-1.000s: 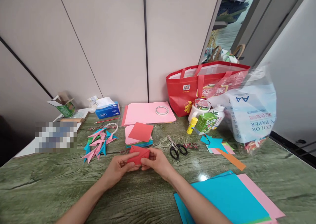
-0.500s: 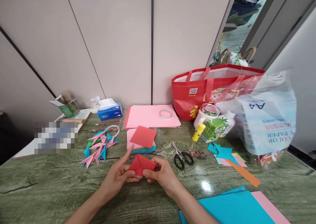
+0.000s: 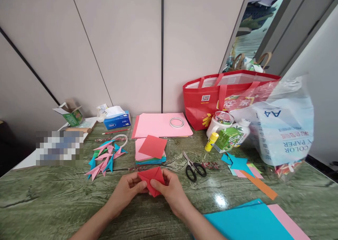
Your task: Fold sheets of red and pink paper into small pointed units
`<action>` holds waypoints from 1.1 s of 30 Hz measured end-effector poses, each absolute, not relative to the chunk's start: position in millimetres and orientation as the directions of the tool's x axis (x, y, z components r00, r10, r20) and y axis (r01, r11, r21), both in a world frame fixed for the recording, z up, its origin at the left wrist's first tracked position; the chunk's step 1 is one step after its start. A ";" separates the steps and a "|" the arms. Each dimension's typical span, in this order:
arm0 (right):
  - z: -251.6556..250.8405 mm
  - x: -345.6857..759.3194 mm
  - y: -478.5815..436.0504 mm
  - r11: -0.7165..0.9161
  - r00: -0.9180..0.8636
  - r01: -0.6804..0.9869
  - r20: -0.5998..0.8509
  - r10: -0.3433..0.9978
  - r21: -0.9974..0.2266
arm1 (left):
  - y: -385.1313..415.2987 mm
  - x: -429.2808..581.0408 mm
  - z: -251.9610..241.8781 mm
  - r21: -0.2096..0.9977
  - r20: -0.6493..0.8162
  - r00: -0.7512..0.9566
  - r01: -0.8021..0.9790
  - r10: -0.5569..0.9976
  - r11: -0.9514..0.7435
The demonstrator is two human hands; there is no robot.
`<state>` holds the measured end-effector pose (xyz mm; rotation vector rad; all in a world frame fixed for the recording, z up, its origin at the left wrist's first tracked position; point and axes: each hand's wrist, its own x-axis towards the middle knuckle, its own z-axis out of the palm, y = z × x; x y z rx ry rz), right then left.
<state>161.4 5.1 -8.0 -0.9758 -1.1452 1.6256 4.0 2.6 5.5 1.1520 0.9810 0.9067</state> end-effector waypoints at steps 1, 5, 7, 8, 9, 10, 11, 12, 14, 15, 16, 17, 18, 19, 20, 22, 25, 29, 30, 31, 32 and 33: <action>-8.7 159.4 3.9 -0.154 -0.278 -0.208 -0.092 0.956 -0.966 | 1.9 5.0 5.3 0.989 -0.125 0.318 -0.035 0.940 0.144; -10.9 157.2 3.3 -0.026 -0.253 -0.076 -0.006 0.968 -0.997 | 0.7 6.9 8.5 0.994 -0.038 0.245 0.111 0.969 0.011; -11.3 158.3 4.6 0.002 -0.229 -0.088 0.022 0.973 -0.996 | 1.3 6.5 11.9 0.987 -0.035 0.259 0.163 0.965 -0.008; -11.4 158.7 5.1 -0.003 -0.218 -0.111 0.021 0.976 -0.994 | 1.6 6.4 13.5 0.984 -0.047 0.286 0.176 0.957 -0.004; -11.5 159.0 5.4 -0.015 -0.210 -0.135 0.014 0.978 -0.991 | 1.8 6.4 14.7 0.983 -0.051 0.307 0.186 0.950 -0.007; -11.8 159.0 5.4 -0.030 -0.204 -0.157 0.003 0.979 -0.987 | 1.8 6.7 15.3 0.982 -0.046 0.324 0.189 0.945 -0.017; -12.2 158.7 5.1 -0.043 -0.198 -0.170 -0.008 0.980 -0.985 | 1.5 7.2 15.4 0.982 -0.035 0.327 0.185 0.944 -0.027; -12.7 158.2 4.6 -0.050 -0.190 -0.173 -0.016 0.982 -0.984 | 0.9 8.0 14.9 0.984 -0.029 0.317 0.173 0.948 -0.028; -14.0 156.9 3.3 -0.045 -0.174 -0.159 -0.017 0.985 -0.986 | -1.0 9.9 12.6 0.991 -0.081 0.293 0.123 0.953 0.046; -14.6 156.3 2.8 -0.036 -0.171 -0.146 -0.011 0.985 -0.989 | -2.0 10.9 11.2 0.990 -0.133 0.290 0.092 0.948 0.111; -15.0 155.9 2.5 -0.025 -0.171 -0.131 -0.003 0.985 -0.991 | -2.9 11.7 9.8 0.983 -0.185 0.295 0.065 0.938 0.173; -15.2 155.6 2.3 -0.017 -0.176 -0.115 0.004 0.984 -0.993 | -3.6 12.3 8.7 0.974 -0.225 0.308 0.047 0.924 0.221; -15.1 155.6 2.2 -0.013 -0.185 -0.099 0.005 0.983 -0.995 | -4.0 12.6 7.7 0.968 -0.246 0.324 0.039 0.914 0.247; -14.6 155.8 2.1 -0.012 -0.196 -0.077 0.004 0.981 -0.997 | -4.2 12.8 7.1 0.968 -0.246 0.336 0.035 0.909 0.249; -14.0 156.3 1.9 0.000 -0.204 -0.046 0.009 0.979 -0.999 | -4.2 12.8 6.8 0.970 -0.237 0.345 0.034 0.908 0.240; -12.8 157.6 1.0 0.100 -0.200 0.064 0.086 0.976 -0.993 | -3.9 12.7 6.6 0.974 -0.221 0.358 0.031 0.907 0.225; -13.9 159.0 -1.7 0.384 -0.178 0.256 0.347 0.921 -0.887 | -4.0 13.1 6.3 0.977 -0.211 0.351 0.034 0.912 0.213; -21.0 157.9 -5.0 0.591 -0.219 0.365 0.550 0.806 -0.720 | -4.6 14.0 4.8 0.982 -0.190 0.293 0.072 0.937 0.176; -22.6 157.4 -5.6 0.619 -0.241 0.379 0.572 0.784 -0.688 | -4.5 14.0 4.4 0.985 -0.167 0.266 0.087 0.949 0.149; -23.7 157.0 -6.0 0.640 -0.265 0.387 0.584 0.767 -0.665 | -4.4 14.0 4.1 0.989 -0.128 0.232 0.100 0.964 0.107; -24.2 156.7 -6.4 0.653 -0.286 0.390 0.589 0.756 -0.649 | -4.4 14.1 3.8 0.992 -0.084 0.201 0.111 0.976 0.063; -24.3 156.3 -6.8 0.658 -0.303 0.391 0.585 0.752 -0.643 | -4.6 14.1 3.6 0.993 -0.053 0.180 0.114 0.982 0.033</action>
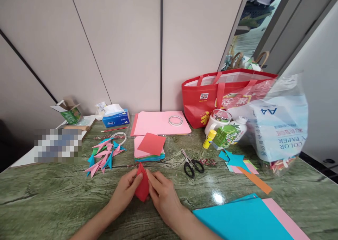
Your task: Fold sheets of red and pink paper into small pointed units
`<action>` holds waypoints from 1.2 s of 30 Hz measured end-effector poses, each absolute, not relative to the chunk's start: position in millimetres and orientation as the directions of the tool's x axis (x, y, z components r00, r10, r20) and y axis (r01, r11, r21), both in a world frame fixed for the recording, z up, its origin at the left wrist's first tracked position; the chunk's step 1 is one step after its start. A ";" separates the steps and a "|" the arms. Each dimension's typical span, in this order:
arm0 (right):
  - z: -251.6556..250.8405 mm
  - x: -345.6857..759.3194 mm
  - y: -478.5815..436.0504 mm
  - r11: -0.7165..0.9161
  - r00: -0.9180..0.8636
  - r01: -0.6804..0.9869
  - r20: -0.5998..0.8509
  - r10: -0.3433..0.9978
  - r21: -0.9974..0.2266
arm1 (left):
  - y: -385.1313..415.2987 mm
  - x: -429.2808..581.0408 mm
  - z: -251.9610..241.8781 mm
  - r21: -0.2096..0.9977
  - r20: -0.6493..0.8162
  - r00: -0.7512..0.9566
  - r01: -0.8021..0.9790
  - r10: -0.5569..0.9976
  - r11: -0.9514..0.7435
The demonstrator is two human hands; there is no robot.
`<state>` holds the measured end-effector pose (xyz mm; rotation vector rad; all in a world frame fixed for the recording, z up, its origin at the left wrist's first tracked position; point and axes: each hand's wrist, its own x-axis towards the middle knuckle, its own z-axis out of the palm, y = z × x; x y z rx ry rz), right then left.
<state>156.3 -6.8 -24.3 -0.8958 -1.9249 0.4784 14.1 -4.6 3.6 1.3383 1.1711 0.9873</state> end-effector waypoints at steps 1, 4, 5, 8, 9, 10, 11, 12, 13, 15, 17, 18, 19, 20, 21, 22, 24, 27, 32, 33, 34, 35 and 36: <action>-24.0 156.0 -7.3 0.653 -0.312 0.393 0.574 0.757 -0.647 | -5.0 14.3 3.4 0.994 -0.021 0.158 0.113 0.987 0.003; -22.2 154.5 -9.5 0.601 -0.319 0.409 0.509 0.799 -0.687 | -7.2 15.3 3.1 0.990 -0.138 0.200 0.066 0.970 0.128; -21.7 153.8 -10.5 0.583 -0.322 0.412 0.486 0.812 -0.700 | -8.0 15.7 3.1 0.985 -0.170 0.203 0.059 0.964 0.161; -21.4 151.4 -13.5 0.560 -0.348 0.400 0.445 0.825 -0.726 | -9.0 16.5 3.7 0.983 -0.179 0.146 0.057 0.973 0.172; -21.7 150.8 -14.3 0.560 -0.357 0.394 0.441 0.824 -0.729 | -9.0 16.5 4.0 0.984 -0.174 0.126 0.057 0.977 0.168; -21.9 150.4 -14.9 0.562 -0.365 0.387 0.438 0.822 -0.731 | -8.9 16.5 4.4 0.985 -0.170 0.109 0.055 0.979 0.164; -22.1 150.1 -15.4 0.560 -0.373 0.381 0.432 0.821 -0.736 | -8.7 16.4 4.7 0.985 -0.167 0.096 0.053 0.981 0.162; -22.1 149.8 -15.6 0.552 -0.378 0.374 0.421 0.825 -0.745 | -8.6 16.3 5.2 0.985 -0.167 0.086 0.052 0.982 0.163; -21.8 149.7 -15.8 0.537 -0.378 0.367 0.406 0.832 -0.759 | -8.5 16.1 5.7 0.985 -0.168 0.080 0.050 0.983 0.164; -20.2 149.4 -15.9 0.492 -0.367 0.341 0.368 0.854 -0.801 | -8.3 15.7 7.1 0.985 -0.170 0.078 0.047 0.982 0.167; -17.7 149.0 -16.3 0.436 -0.358 0.288 0.326 0.875 -0.853 | -7.8 15.1 8.8 0.985 -0.170 0.083 0.053 0.982 0.166; -16.3 148.7 -16.6 0.405 -0.358 0.255 0.303 0.883 -0.878 | -7.5 14.8 9.7 0.987 -0.153 0.079 0.069 0.985 0.148; -15.0 148.4 -17.0 0.366 -0.359 0.220 0.274 0.892 -0.904 | -7.1 14.5 10.5 0.989 -0.123 0.065 0.096 0.990 0.116; -13.9 148.1 -17.3 0.323 -0.362 0.188 0.240 0.901 -0.927 | -6.8 14.4 11.2 0.989 -0.082 0.043 0.129 0.996 0.076; -13.2 147.8 -17.6 0.281 -0.365 0.164 0.206 0.908 -0.946 | -6.5 14.3 11.6 0.986 -0.040 0.020 0.164 0.999 0.036; -12.8 147.6 -17.9 0.247 -0.368 0.149 0.178 0.913 -0.958 | -6.4 14.3 11.9 0.981 -0.008 0.004 0.193 1.000 0.007; -13.1 147.6 -18.0 0.230 -0.372 0.154 0.159 0.914 -0.961 | -6.5 14.7 11.6 0.976 -0.006 0.004 0.216 1.000 0.005; -15.6 148.4 -18.0 0.356 -0.368 0.250 0.252 0.895 -0.901 | -6.7 15.1 10.0 0.971 -0.028 0.023 0.237 0.999 0.022; -21.4 149.1 -19.1 0.577 -0.410 0.426 0.420 0.810 -0.697 | -4.7 14.1 5.6 0.946 0.036 0.012 0.321 0.999 -0.038; -22.0 149.1 -19.2 0.580 -0.414 0.451 0.417 0.809 -0.679 | -4.2 13.9 4.6 0.944 0.040 0.013 0.328 0.999 -0.042; -22.0 149.2 -19.2 0.572 -0.413 0.469 0.406 0.815 -0.672 | -3.9 13.8 3.8 0.943 0.040 0.013 0.331 0.999 -0.042; -21.6 149.5 -18.9 0.560 -0.410 0.479 0.392 0.824 -0.676 | -3.7 13.8 3.1 0.944 0.034 0.014 0.329 0.999 -0.037; -20.8 149.8 -18.5 0.545 -0.404 0.482 0.378 0.833 -0.686 | -3.8 13.9 2.7 0.947 0.024 0.017 0.321 1.000 -0.028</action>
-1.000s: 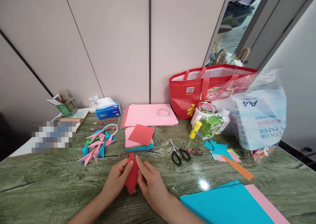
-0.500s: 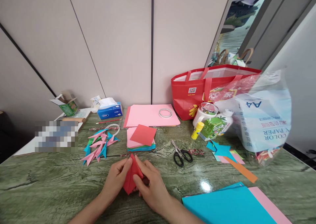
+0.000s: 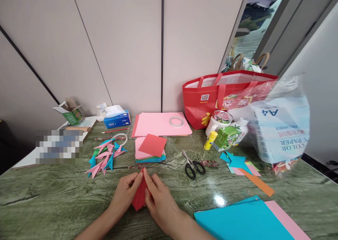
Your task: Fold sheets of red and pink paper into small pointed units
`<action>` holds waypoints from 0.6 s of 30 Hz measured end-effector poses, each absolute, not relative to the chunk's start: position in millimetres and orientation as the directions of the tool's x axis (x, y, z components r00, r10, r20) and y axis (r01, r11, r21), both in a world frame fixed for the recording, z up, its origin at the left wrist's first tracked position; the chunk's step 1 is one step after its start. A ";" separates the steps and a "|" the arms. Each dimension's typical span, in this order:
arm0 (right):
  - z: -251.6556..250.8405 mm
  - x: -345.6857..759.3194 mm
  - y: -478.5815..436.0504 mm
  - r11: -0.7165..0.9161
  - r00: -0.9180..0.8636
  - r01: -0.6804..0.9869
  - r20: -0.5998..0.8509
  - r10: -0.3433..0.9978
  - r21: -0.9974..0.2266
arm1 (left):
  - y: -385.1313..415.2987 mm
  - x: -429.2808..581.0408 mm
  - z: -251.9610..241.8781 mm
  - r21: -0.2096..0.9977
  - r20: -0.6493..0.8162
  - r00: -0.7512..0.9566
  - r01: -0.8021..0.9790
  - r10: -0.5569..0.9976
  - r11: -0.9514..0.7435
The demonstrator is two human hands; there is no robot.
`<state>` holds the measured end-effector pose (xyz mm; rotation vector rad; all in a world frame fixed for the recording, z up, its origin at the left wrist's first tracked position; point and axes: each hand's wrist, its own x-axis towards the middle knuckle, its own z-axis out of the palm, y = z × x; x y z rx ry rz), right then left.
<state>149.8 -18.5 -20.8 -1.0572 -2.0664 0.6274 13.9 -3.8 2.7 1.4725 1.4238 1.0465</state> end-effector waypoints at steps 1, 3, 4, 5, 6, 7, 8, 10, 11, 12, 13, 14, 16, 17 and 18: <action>-19.7 150.3 -18.1 0.531 -0.399 0.479 0.365 0.841 -0.699 | -4.1 14.0 2.5 0.951 0.008 0.022 0.310 1.000 -0.015; -17.1 151.2 -17.4 0.514 -0.398 0.470 0.347 0.849 -0.718 | -5.0 14.4 3.1 0.957 -0.026 0.039 0.290 0.999 0.014; -15.9 151.6 -17.3 0.512 -0.403 0.469 0.341 0.849 -0.720 | -5.4 14.5 3.7 0.958 -0.035 0.044 0.287 0.998 0.021; -14.8 151.7 -17.3 0.515 -0.411 0.471 0.339 0.846 -0.716 | -5.7 14.6 4.4 0.957 -0.035 0.046 0.289 0.998 0.020; -14.0 151.7 -17.5 0.523 -0.423 0.475 0.337 0.841 -0.708 | -5.8 14.5 5.0 0.955 -0.028 0.045 0.295 0.999 0.013; -13.3 151.4 -17.8 0.533 -0.440 0.483 0.334 0.834 -0.695 | -5.9 14.4 5.5 0.953 -0.015 0.040 0.302 0.999 0.002; -12.8 151.0 -18.0 0.544 -0.454 0.496 0.332 0.827 -0.677 | -5.9 14.2 5.8 0.950 -0.002 0.034 0.311 0.999 -0.009; -12.1 150.0 -18.4 0.567 -0.482 0.533 0.326 0.813 -0.628 | -5.7 13.8 5.6 0.943 0.020 0.023 0.332 1.000 -0.027; -11.9 149.6 -18.3 0.578 -0.493 0.552 0.324 0.808 -0.601 | -5.5 13.6 5.1 0.939 0.025 0.022 0.344 0.999 -0.031; -11.8 149.4 -18.1 0.585 -0.501 0.570 0.321 0.804 -0.577 | -5.3 13.5 4.6 0.934 0.025 0.021 0.355 0.999 -0.031; -11.9 149.4 -17.8 0.587 -0.505 0.580 0.316 0.803 -0.565 | -5.1 13.4 4.1 0.931 0.025 0.018 0.363 1.000 -0.030; -12.1 149.6 -17.4 0.580 -0.502 0.582 0.310 0.807 -0.570 | -4.8 13.4 3.9 0.932 0.025 0.020 0.360 0.999 -0.031; -13.2 150.5 -16.3 0.545 -0.479 0.557 0.293 0.827 -0.627 | -4.2 13.4 4.4 0.948 0.029 0.041 0.314 0.999 -0.040; -14.0 151.1 -15.7 0.519 -0.463 0.533 0.284 0.840 -0.668 | -3.9 13.4 5.2 0.958 0.032 0.055 0.281 0.998 -0.046; -14.7 151.7 -15.2 0.494 -0.448 0.504 0.276 0.851 -0.708 | -3.7 13.3 6.3 0.967 0.035 0.068 0.251 0.997 -0.051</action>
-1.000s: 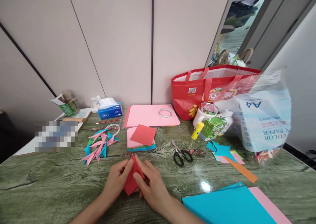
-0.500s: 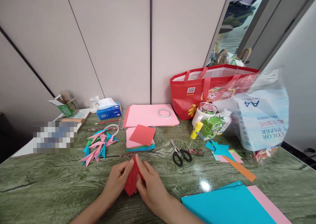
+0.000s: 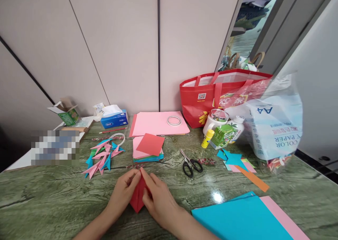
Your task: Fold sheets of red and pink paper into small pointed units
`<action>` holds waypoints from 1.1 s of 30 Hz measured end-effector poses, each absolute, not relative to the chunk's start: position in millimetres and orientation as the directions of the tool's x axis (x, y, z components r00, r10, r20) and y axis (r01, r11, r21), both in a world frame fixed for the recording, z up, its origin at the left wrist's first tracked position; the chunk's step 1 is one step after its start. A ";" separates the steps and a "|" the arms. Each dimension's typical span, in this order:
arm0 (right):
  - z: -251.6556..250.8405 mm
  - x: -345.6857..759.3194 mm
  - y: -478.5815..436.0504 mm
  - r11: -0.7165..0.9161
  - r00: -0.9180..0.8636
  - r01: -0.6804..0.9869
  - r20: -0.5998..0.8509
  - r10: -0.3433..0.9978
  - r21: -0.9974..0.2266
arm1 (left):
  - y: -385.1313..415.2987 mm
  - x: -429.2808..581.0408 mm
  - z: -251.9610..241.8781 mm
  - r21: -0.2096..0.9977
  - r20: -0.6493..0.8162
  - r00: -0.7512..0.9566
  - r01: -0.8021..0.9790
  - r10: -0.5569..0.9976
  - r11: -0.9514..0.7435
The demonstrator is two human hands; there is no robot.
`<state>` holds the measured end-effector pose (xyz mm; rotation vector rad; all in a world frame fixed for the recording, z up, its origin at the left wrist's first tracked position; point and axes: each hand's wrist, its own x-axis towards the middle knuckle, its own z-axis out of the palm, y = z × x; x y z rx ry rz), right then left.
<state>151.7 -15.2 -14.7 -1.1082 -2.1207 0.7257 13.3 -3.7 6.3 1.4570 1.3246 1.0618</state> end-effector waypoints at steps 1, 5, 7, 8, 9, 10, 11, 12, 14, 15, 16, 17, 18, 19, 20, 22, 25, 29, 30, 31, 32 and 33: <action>-15.4 152.2 -14.7 0.475 -0.436 0.473 0.271 0.858 -0.742 | -3.7 13.3 7.6 0.972 0.035 0.077 0.229 0.996 -0.052; -13.4 152.8 -13.0 0.450 -0.425 0.360 0.286 0.859 -0.817 | -4.6 13.0 11.4 0.973 0.029 0.039 0.228 0.999 -0.038; -9.4 152.0 -12.6 0.444 -0.423 0.317 0.295 0.857 -0.838 | -5.2 12.6 12.0 0.970 0.040 0.010 0.239 0.999 -0.041; -7.5 151.4 -12.7 0.438 -0.420 0.308 0.292 0.859 -0.845 | -5.5 12.3 12.1 0.968 0.048 -0.001 0.247 0.999 -0.046; -6.0 150.8 -13.1 0.432 -0.417 0.311 0.287 0.862 -0.846 | -5.7 12.0 12.2 0.965 0.054 -0.007 0.257 0.999 -0.050; -5.5 150.1 -13.8 0.432 -0.416 0.323 0.284 0.864 -0.842 | -5.9 11.7 12.3 0.962 0.056 -0.009 0.269 0.998 -0.052; -5.9 149.5 -14.8 0.438 -0.415 0.342 0.285 0.864 -0.831 | -6.0 11.4 12.4 0.958 0.056 -0.005 0.282 0.998 -0.052; -7.4 148.9 -16.0 0.453 -0.417 0.366 0.292 0.861 -0.813 | -6.1 11.1 12.4 0.954 0.053 0.002 0.296 0.999 -0.051; -12.3 148.3 -18.4 0.498 -0.425 0.419 0.321 0.847 -0.759 | -6.2 11.0 12.1 0.944 0.048 0.015 0.325 0.999 -0.051; -14.9 148.2 -19.2 0.522 -0.440 0.440 0.332 0.835 -0.730 | -6.1 11.0 11.9 0.939 0.047 0.023 0.341 0.999 -0.052; -17.0 148.3 -19.4 0.539 -0.445 0.456 0.342 0.827 -0.708 | -5.9 11.0 11.5 0.934 0.046 0.031 0.353 0.998 -0.054; -18.1 148.5 -19.1 0.546 -0.445 0.459 0.350 0.824 -0.701 | -5.6 11.0 11.1 0.933 0.045 0.044 0.356 0.998 -0.057; -18.2 148.8 -18.2 0.543 -0.438 0.450 0.355 0.826 -0.709 | -5.3 10.9 10.7 0.935 0.040 0.060 0.351 0.997 -0.059; -17.2 149.2 -17.0 0.528 -0.415 0.431 0.359 0.836 -0.732 | -4.8 10.7 10.3 0.939 0.036 0.080 0.338 0.996 -0.061; -15.3 149.5 -15.6 0.505 -0.393 0.404 0.354 0.849 -0.763 | -4.4 10.4 10.2 0.945 0.033 0.097 0.320 0.995 -0.062; -9.9 149.8 -13.2 0.446 -0.329 0.379 0.333 0.884 -0.811 | -3.6 9.8 10.7 0.953 0.034 0.109 0.295 0.993 -0.065; -3.3 149.6 -12.2 0.404 -0.304 0.356 0.305 0.903 -0.842 | -3.2 9.1 13.0 0.952 0.038 0.102 0.298 0.994 -0.068; -1.7 149.2 -13.8 0.373 -0.285 0.324 0.287 0.915 -0.869 | -3.3 8.7 14.7 0.964 0.041 0.140 0.254 0.989 -0.076; -2.1 149.2 -14.1 0.368 -0.277 0.323 0.284 0.918 -0.872 | -3.2 8.5 14.5 0.967 0.045 0.135 0.244 0.990 -0.077; -2.7 149.3 -14.2 0.365 -0.273 0.326 0.283 0.919 -0.872 | -3.1 8.3 14.2 0.967 0.048 0.123 0.244 0.991 -0.077; -3.4 149.5 -14.1 0.365 -0.274 0.330 0.281 0.920 -0.871 | -2.9 8.1 13.9 0.964 0.049 0.108 0.255 0.993 -0.075; -4.0 149.5 -14.0 0.367 -0.279 0.333 0.282 0.918 -0.868 | -2.7 7.9 13.8 0.959 0.049 0.095 0.273 0.994 -0.073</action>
